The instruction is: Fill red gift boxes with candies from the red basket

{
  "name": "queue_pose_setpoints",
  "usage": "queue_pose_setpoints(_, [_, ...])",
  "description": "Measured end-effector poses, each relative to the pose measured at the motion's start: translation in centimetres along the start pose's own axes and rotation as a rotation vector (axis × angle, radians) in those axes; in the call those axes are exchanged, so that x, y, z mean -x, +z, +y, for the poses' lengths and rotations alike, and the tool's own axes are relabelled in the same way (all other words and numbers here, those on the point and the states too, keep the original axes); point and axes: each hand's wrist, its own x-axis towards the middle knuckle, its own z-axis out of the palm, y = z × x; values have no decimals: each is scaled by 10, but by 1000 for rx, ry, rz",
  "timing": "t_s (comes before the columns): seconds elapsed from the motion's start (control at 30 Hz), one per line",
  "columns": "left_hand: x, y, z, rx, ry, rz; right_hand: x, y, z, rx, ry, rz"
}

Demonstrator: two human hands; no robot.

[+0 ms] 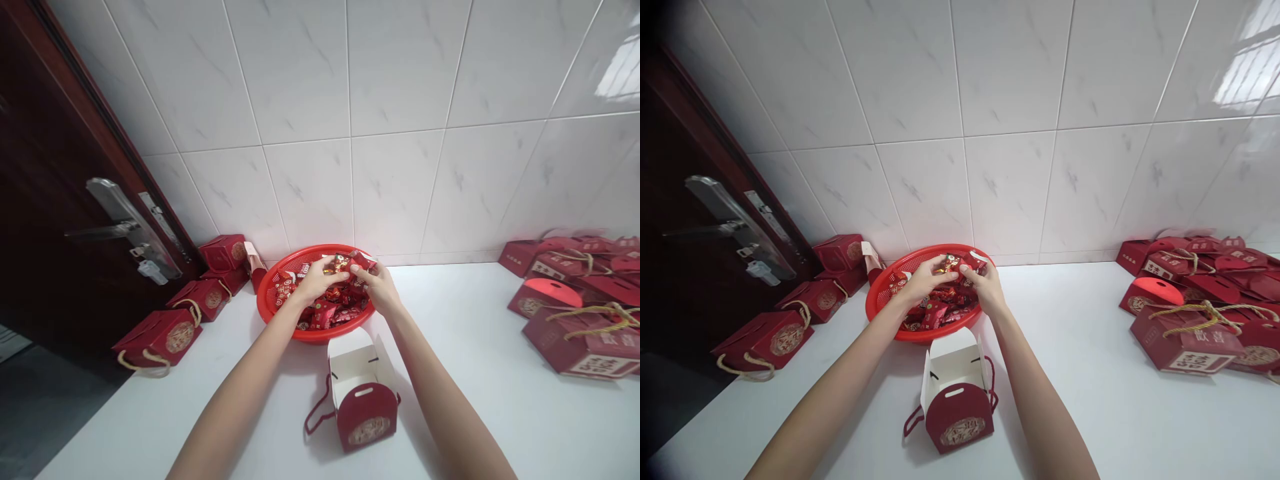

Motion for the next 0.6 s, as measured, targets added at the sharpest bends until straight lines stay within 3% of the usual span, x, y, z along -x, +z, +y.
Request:
queue_pose_setpoints(0.27, [1,-1,-1,93,-94,58,-2,-4,-1,-44,159,-114])
queue_pose_setpoints(0.6, [6,-2,5,103,-73,62,2,-1,-4,-44,160,-124])
